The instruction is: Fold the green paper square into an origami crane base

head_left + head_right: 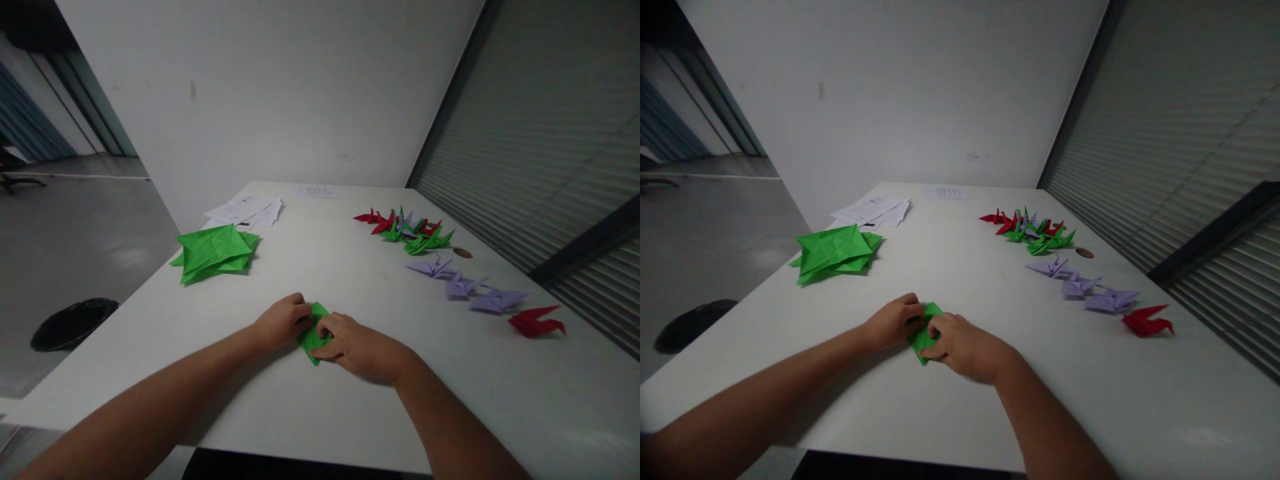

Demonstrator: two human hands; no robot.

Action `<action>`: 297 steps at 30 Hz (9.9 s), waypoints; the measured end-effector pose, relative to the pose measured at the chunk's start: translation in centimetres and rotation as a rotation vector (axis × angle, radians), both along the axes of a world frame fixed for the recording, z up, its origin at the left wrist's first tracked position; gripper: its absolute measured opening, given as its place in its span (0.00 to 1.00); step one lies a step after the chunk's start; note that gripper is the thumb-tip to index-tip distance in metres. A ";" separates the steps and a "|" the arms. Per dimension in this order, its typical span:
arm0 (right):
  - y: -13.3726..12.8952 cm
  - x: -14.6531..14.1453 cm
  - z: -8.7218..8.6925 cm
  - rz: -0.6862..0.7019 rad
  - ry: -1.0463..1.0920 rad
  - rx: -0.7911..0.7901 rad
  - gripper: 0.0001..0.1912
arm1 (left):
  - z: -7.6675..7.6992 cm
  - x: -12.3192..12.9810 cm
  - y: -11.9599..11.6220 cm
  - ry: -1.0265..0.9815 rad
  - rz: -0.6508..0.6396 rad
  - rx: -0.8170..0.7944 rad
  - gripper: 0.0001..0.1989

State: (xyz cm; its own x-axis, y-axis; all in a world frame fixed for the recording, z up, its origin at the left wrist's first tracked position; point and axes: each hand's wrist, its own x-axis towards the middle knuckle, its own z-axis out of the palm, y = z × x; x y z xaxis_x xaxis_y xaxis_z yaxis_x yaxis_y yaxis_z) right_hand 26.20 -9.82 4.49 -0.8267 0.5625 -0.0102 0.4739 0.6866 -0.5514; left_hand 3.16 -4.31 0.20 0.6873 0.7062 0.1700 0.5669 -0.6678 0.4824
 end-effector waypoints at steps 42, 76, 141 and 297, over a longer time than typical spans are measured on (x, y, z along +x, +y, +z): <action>0.4 1.1 -0.6 -0.171 0.157 0.008 0.23 | 1.8 -1.3 -1.8 0.086 -0.167 0.116 0.13; 2.3 0.9 -3.6 -0.616 0.049 0.198 0.13 | 1.3 -1.2 -2.1 0.107 -0.166 0.177 0.18; 0.7 -1.0 -0.9 -0.719 0.575 0.201 0.16 | 0.0 0.0 -1.2 -0.937 0.217 -0.735 0.19; 1.7 -0.7 -3.8 -0.305 0.006 0.260 0.11 | 1.2 -3.0 0.8 -0.078 -0.060 -0.108 0.17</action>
